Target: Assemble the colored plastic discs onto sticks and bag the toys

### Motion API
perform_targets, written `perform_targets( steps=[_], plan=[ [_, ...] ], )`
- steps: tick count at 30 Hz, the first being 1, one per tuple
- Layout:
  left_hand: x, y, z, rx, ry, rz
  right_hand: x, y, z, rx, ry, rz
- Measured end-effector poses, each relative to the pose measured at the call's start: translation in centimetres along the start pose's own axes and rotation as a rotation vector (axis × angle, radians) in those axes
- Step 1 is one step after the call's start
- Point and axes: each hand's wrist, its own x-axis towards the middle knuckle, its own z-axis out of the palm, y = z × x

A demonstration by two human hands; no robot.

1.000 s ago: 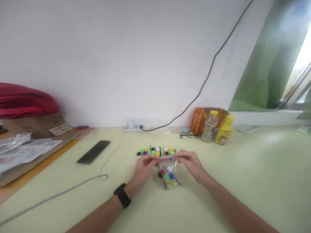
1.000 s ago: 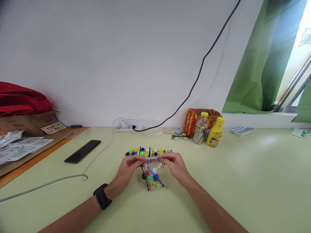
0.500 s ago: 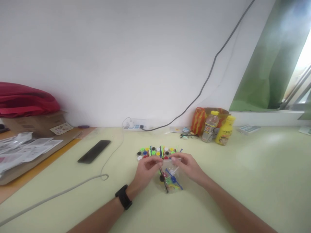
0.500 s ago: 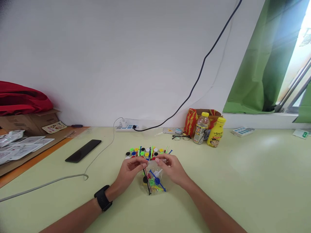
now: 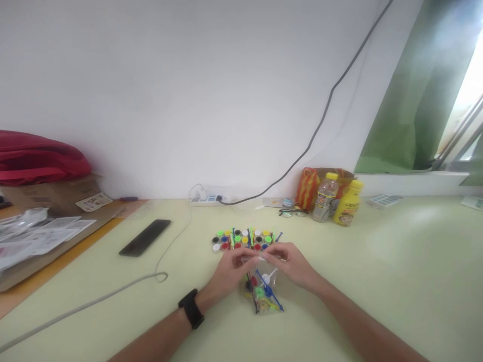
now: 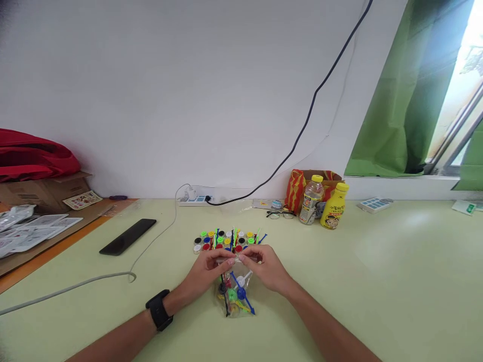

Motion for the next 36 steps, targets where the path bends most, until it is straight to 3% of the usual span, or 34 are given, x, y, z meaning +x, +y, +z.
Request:
perform_targets(
  steps=[7,13,20,24,28,32,36],
  plan=[
    [0.0,0.0,-0.1,-0.028,0.015,-0.009,-0.2,0.0,0.1,-0.003,-0.071,0.024],
    [0.0,-0.1,-0.4,0.009,-0.010,-0.053,-0.2,-0.3,-0.2,-0.005,-0.022,-0.010],
    [-0.2,0.6,-0.4,0.087,-0.026,-0.036,-0.1,0.1,-0.3,-0.027,-0.050,-0.021],
    [-0.1,0.9,-0.2,0.093,-0.013,-0.061,-0.2,-0.6,-1.8,-0.034,-0.087,-0.017],
    [0.0,0.6,-0.3,0.098,0.070,-0.106,-0.2,-1.4,-5.1,-0.030,-0.106,0.019],
    [-0.1,0.3,-0.2,0.179,0.069,-0.114,0.0,-0.9,-9.2,-0.285,0.131,-0.040],
    [-0.6,0.8,0.1,0.372,0.006,-0.029,0.2,0.9,-12.0,-0.680,0.497,-0.130]
  ],
)
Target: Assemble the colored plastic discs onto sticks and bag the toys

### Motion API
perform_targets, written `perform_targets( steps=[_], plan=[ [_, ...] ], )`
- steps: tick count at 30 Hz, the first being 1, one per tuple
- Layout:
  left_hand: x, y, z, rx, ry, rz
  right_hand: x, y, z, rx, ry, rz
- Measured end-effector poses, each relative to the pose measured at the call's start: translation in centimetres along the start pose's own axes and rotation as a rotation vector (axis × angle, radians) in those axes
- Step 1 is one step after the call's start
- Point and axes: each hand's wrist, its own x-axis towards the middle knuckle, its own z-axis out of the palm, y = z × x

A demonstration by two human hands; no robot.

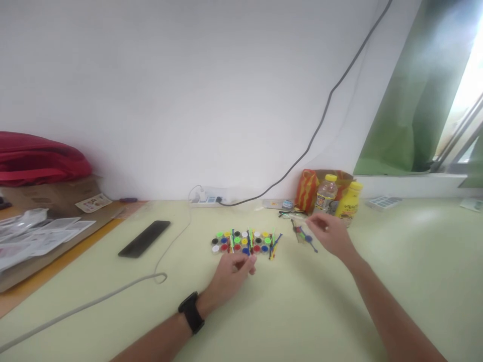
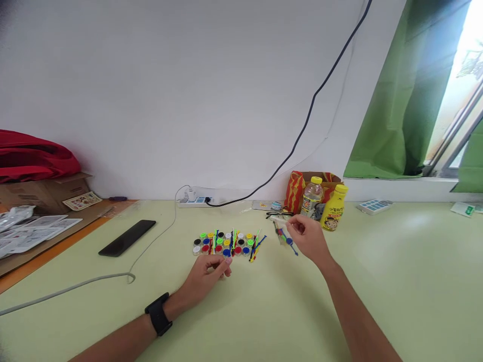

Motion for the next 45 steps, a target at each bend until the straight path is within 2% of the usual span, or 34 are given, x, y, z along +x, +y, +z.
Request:
perform_targets(
  steps=[2,3,4,6,8,10,14,17,20,25,32,38,41,45],
  plan=[
    [-0.3,0.5,-0.1,0.142,-0.024,0.099,0.0,1.0,0.3,-0.223,0.103,-0.026],
    [-0.5,0.7,-0.1,0.205,-0.034,0.154,-0.1,1.4,0.7,-0.341,0.098,-0.034],
    [-0.6,0.8,-0.2,0.255,-0.043,0.210,-0.3,1.5,1.1,-0.453,0.049,-0.039],
    [-0.7,1.0,-0.5,0.322,-0.050,0.304,-0.6,1.5,2.0,-0.625,-0.145,-0.027],
    [-0.7,1.1,-0.8,0.381,-0.043,0.349,-1.0,1.1,3.1,-0.702,-0.334,-0.002],
    [-0.6,1.1,-1.0,0.454,-0.033,0.350,-1.4,0.4,4.0,-0.713,-0.395,0.008],
    [-0.6,0.9,-1.1,0.548,-0.070,0.333,-2.2,-1.1,5.5,-0.538,-0.324,-0.069],
    [-0.8,0.7,-0.8,0.585,-0.143,0.327,-2.7,-2.0,6.5,-0.395,-0.350,-0.197],
    [-1.0,0.6,-0.7,0.606,-0.214,0.308,-3.0,-2.4,7.4,-0.429,-0.407,-0.218],
    [-1.1,1.1,-0.8,0.605,-0.300,0.286,-2.9,-2.1,8.2,-0.492,-0.426,-0.193],
    [-1.3,1.5,-0.4,0.485,-0.199,0.391,-2.7,-2.2,8.1,-0.464,-0.432,-0.239],
    [-1.3,1.6,-0.2,0.471,-0.144,0.353,-2.7,-2.1,7.4,-0.374,-0.371,-0.239],
    [-1.4,1.7,-0.4,0.482,-0.153,0.313,-2.9,-2.6,7.4,-0.242,-0.329,-0.185],
    [-1.5,1.9,-0.6,0.471,-0.208,0.294,-3.4,-4.1,7.4,-0.005,-0.393,-0.110]
  ],
)
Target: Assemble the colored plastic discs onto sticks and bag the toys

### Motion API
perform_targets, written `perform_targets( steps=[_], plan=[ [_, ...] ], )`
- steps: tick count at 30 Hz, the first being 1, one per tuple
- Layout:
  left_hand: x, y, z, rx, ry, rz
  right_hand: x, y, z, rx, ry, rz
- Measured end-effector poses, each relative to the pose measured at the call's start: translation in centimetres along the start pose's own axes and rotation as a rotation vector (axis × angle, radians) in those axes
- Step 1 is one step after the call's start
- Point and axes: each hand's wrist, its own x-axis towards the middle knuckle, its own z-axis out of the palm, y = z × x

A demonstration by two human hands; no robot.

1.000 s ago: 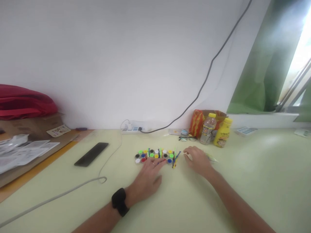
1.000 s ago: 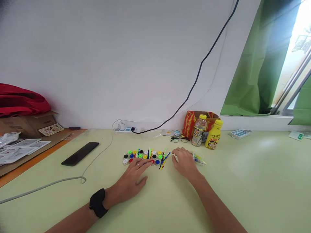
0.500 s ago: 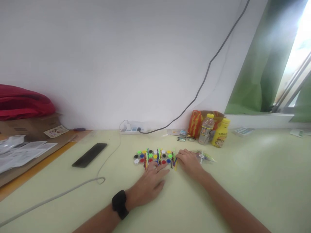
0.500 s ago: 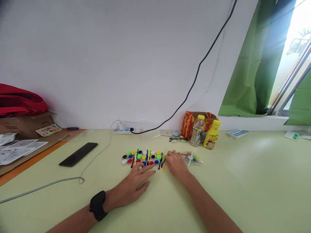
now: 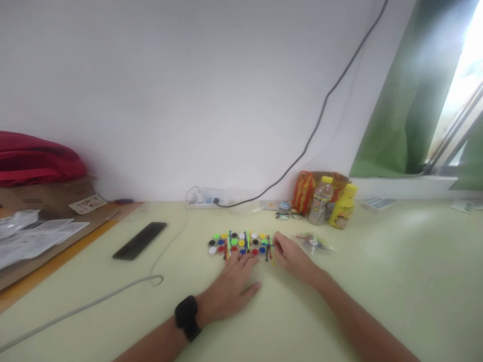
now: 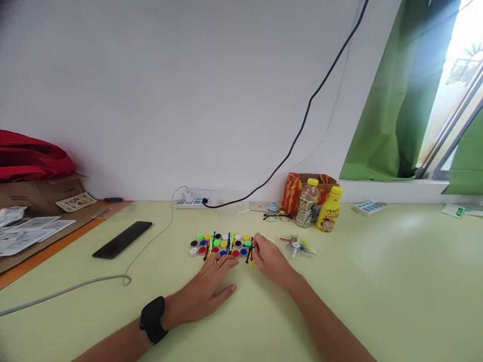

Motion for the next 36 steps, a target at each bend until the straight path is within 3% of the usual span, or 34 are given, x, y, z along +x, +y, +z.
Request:
perform_targets(
  steps=[5,14,21,30,36],
  plan=[
    [-0.1,-0.1,0.1,-0.032,-0.045,0.007,-0.6,-1.5,0.1,0.032,-0.094,0.002],
    [0.1,-1.0,1.0,-0.122,0.103,-0.034,-0.2,-0.9,0.2,0.013,-0.158,0.021],
    [0.2,-1.0,1.1,-0.301,0.143,-0.107,-0.7,-2.5,-0.7,0.282,-0.227,0.021],
    [1.1,-0.3,0.9,-0.948,0.021,-0.205,-1.0,-4.9,0.2,0.531,-0.208,0.038],
    [1.0,-1.5,1.1,-1.072,0.002,-0.298,-1.2,-5.3,-0.3,0.631,-0.228,0.011]
  ],
)
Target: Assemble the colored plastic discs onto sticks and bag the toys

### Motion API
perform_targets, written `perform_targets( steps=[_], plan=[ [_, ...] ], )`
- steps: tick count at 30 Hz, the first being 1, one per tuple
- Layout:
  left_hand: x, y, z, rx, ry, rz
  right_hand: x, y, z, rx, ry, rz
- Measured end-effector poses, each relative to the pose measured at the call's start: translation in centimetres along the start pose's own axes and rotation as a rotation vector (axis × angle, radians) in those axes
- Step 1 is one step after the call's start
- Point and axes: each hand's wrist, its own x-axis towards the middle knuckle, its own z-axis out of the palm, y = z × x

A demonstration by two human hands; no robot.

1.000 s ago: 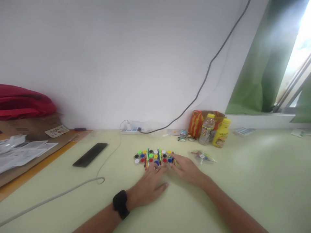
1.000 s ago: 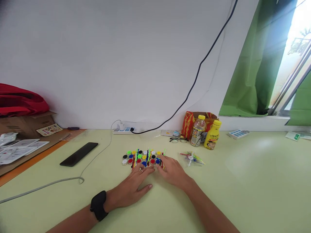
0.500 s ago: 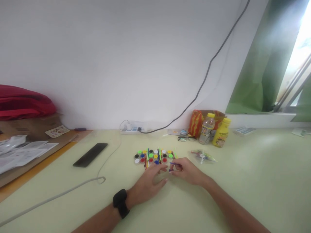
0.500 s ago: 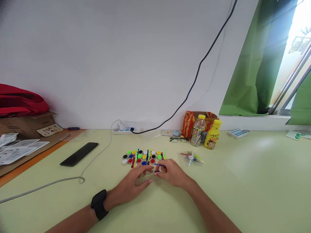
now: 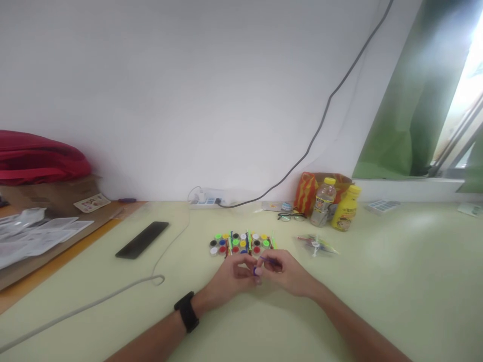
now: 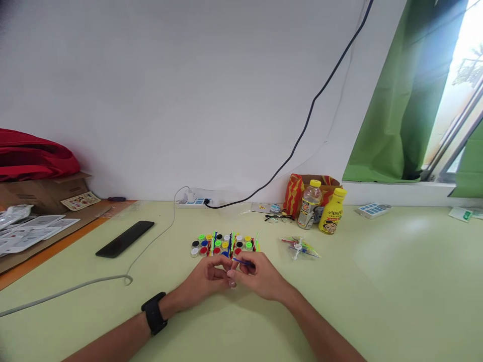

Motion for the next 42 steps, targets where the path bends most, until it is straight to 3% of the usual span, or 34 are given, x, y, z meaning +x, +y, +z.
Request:
perform_targets(
  steps=[4,12,18,25,29,35,42],
  plan=[
    [0.0,-0.3,-0.2,0.003,0.065,-0.032,-0.3,-0.3,-0.1,0.136,0.115,-0.027],
    [0.2,-0.3,-0.3,-0.009,0.094,-0.023,-0.2,-0.8,-0.3,-0.033,0.125,-0.020],
    [0.2,-0.3,-0.3,-0.044,0.117,-0.015,-0.9,-0.9,0.0,-0.031,0.190,0.091],
    [0.2,0.2,-0.2,-0.069,0.147,0.045,-0.3,-0.4,-0.1,-0.139,0.130,-0.129],
    [0.2,0.5,-0.1,-0.066,0.156,0.067,-0.4,-0.1,0.0,-0.149,0.079,-0.103],
    [0.3,0.3,-0.2,-0.036,0.161,0.088,-0.4,0.1,0.7,-0.102,0.157,-0.112],
    [0.6,0.2,-0.2,-0.003,0.150,0.141,-0.3,0.2,1.0,0.004,0.131,-0.105]
  ],
)
